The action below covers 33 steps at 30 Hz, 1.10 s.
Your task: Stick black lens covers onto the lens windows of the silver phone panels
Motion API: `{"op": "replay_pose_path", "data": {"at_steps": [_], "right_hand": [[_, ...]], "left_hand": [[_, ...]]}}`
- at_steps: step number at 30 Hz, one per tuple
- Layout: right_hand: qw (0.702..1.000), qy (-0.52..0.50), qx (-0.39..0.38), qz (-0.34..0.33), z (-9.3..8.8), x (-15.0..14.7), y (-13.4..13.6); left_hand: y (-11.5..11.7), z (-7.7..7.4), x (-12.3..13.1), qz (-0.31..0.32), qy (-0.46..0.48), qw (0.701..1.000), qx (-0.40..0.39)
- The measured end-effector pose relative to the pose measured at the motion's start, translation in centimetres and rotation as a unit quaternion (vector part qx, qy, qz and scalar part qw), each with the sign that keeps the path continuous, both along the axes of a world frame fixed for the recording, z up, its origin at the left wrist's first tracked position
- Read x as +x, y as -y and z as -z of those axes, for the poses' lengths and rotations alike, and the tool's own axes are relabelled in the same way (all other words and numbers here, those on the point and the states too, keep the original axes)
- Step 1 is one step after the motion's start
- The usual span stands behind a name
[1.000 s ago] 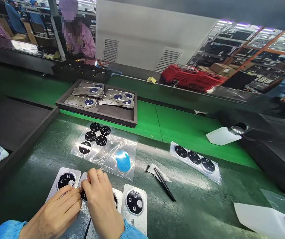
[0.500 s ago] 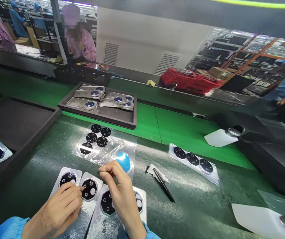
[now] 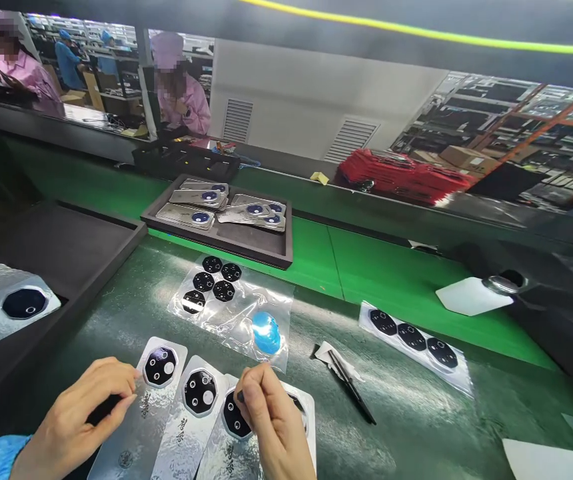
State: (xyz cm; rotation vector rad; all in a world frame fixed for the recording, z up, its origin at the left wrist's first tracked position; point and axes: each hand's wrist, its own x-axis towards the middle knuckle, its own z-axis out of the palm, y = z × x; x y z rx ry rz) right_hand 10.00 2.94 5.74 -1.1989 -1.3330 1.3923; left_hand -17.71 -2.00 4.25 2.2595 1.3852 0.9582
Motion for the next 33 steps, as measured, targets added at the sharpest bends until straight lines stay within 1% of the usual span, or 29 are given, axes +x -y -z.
{"op": "replay_pose_path", "data": {"at_steps": [4, 7, 9, 11, 16, 24, 29, 33], "right_hand": [[0.999, 0.008, -0.024, -0.041, 1.0, -1.1, 0.2], [0.999, 0.004, -0.034, -0.041, 1.8, -1.9, 0.1], [0.998, 0.020, -0.052, -0.041, 2.2, -2.3, 0.0], [0.997, 0.040, -0.054, -0.047, 2.5, -2.4, -0.1], [0.996, 0.071, -0.006, -0.051, 2.6, -2.4, -0.2], [0.998, 0.041, -0.006, -0.046, 3.0, -3.1, -0.3], [0.996, 0.051, 0.013, -0.076, 2.8, -3.2, -0.4], [0.994, 0.071, -0.006, -0.088, 2.4, -3.8, -0.7]], "left_hand": [[0.5, 0.4, 0.5, 0.044, -0.050, 0.998, 0.017], [0.2, 0.7, 0.9, 0.056, -0.079, 0.994, 0.055], [-0.1, 0.8, 1.1, 0.059, -0.099, 0.990, 0.081], [-0.4, 0.9, 1.2, 0.065, -0.118, 0.986, 0.099], [-0.4, 1.1, 1.2, 0.080, -0.144, 0.978, 0.130], [-0.4, 1.1, 1.3, 0.073, -0.165, 0.973, 0.146], [-0.4, 1.1, 1.3, 0.080, -0.165, 0.972, 0.148], [-0.4, 1.1, 1.3, 0.076, -0.176, 0.970, 0.147]]}}
